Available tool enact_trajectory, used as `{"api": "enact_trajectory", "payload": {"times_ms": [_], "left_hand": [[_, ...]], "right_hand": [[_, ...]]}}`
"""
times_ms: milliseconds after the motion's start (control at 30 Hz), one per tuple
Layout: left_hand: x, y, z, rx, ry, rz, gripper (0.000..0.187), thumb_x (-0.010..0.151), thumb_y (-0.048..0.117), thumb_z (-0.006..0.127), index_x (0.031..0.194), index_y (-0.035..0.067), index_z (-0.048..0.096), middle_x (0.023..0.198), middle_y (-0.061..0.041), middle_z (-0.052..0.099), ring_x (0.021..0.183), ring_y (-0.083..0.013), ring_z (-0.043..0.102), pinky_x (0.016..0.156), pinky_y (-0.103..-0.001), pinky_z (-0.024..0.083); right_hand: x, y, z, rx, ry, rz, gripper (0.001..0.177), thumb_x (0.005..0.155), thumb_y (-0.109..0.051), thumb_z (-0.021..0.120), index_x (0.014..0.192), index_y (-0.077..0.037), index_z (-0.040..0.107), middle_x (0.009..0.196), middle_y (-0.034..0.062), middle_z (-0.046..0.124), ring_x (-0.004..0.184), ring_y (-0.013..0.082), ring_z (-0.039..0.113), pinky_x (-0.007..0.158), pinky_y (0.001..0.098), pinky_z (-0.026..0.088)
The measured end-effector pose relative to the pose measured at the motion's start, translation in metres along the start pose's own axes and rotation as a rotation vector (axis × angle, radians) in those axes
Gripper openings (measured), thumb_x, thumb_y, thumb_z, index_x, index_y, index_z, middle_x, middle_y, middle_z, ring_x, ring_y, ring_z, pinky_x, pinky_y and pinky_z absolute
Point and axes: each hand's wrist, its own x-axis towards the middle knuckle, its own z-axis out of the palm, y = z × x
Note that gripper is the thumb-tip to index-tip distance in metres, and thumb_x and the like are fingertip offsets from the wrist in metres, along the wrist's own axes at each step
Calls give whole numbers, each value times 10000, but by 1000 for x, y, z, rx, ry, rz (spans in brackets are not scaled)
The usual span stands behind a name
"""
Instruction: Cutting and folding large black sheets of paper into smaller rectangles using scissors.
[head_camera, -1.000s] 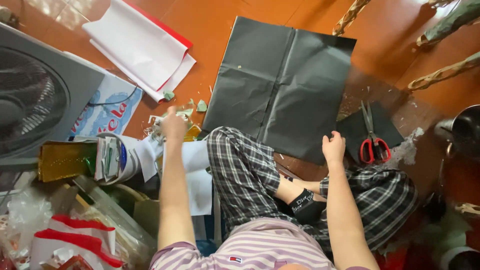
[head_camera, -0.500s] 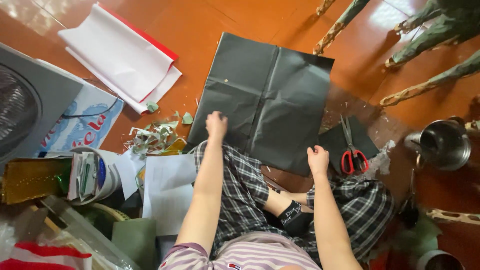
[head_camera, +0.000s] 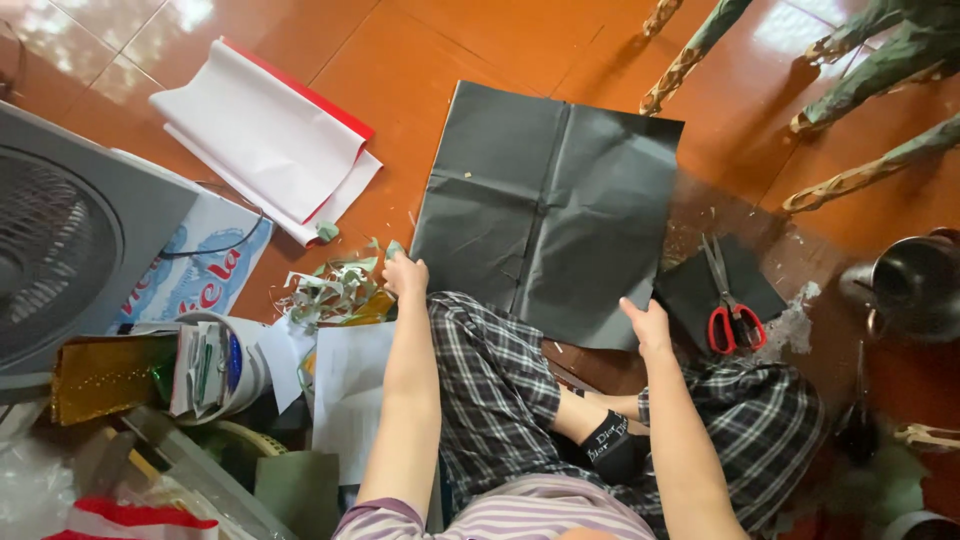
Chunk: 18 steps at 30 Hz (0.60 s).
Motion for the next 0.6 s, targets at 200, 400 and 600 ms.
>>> {"api": "enact_trajectory", "payload": {"times_ms": [200, 400, 600], "left_hand": [[-14, 2, -8, -259, -58, 212, 404, 895, 339, 742, 1171, 58, 656, 1131, -255, 679, 1142, -458, 650, 953, -557, 537], [-21, 8, -21, -241, -160, 216, 386, 935, 393, 655, 1211, 125, 700, 1147, -171, 737, 1173, -358, 676, 966, -499, 556], [-36, 16, -36, -513, 109, 272, 253, 1005, 302, 549, 1105, 159, 733, 1054, -172, 687, 1116, -407, 658, 984, -512, 523]], "right_hand": [[60, 67, 10, 316, 5, -29, 665, 911, -140, 776, 1510, -126, 486, 1510, 148, 516, 1441, 288, 415, 1183, 524, 321], [-28, -21, 17, 299, -43, -284, 671, 916, -8, 615, 1555, -64, 416, 1469, 240, 485, 1375, 325, 424, 1153, 531, 367], [-66, -52, 33, -47, -166, -650, 559, 955, -52, 527, 1502, -164, 541, 1436, 188, 596, 1347, 362, 524, 1129, 490, 430]]}}
